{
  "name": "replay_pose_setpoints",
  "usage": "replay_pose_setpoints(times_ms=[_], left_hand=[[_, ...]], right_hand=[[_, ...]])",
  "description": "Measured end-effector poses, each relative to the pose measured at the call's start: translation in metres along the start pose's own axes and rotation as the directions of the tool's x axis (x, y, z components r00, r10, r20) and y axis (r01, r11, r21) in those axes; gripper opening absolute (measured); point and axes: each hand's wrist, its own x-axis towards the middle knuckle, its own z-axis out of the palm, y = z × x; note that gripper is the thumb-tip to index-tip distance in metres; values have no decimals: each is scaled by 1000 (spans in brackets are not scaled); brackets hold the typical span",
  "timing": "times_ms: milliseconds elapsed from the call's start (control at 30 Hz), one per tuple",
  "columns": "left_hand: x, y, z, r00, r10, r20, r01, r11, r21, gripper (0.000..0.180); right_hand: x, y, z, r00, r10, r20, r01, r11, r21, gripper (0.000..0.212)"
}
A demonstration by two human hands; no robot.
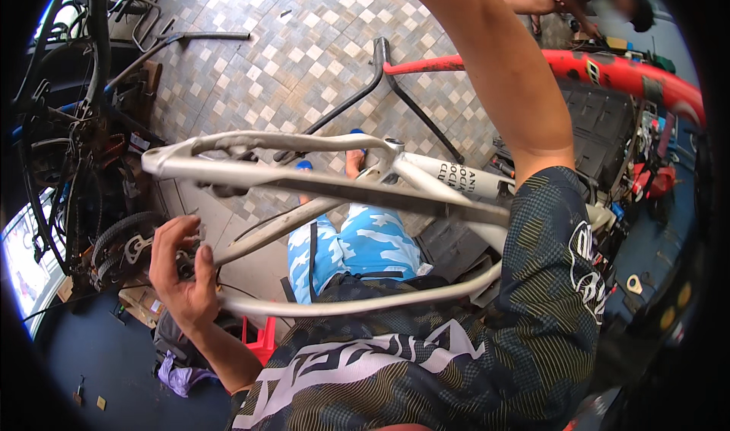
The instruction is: The person searches through drawers and bins for small parts, then installs a headset bearing into the bicycle frame's head tube. They handle the frame and parts repeatedly, moving between the workbench and the frame.
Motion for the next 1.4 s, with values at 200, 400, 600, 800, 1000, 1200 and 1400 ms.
replay_pose_setpoints(times_ms=[200,400,600,800,1000,1200,1400], left_hand=[[0,-6,-3,994,111,-8,-111,993,-38,26],[-6,-16,1,926,350,-146,-358,933,-38,31],[4,-37,6,698,666,-264,-695,719,-24,18],[1,-19,4,673,707,-217,-724,690,4,10],[-47,63,52,534,846,0,-832,525,-181,20],[-164,163,141,298,913,279,-875,378,-303,17],[-281,207,203,268,788,554,-828,483,-286,31]], right_hand=[[21,-150,-42,957,11,-289,-55,988,-144,17],[-53,-231,-29,809,-123,-575,-52,959,-277,17],[-258,-342,26,732,238,-638,-230,968,97,10],[-480,-389,108,43,782,-622,-698,469,542,15],[-693,-391,248,-550,651,-524,-633,85,770,23],[-846,-349,341,-750,581,-315,-531,-245,811,27],[-899,-270,366,-692,684,-232,-577,-330,747,15]])
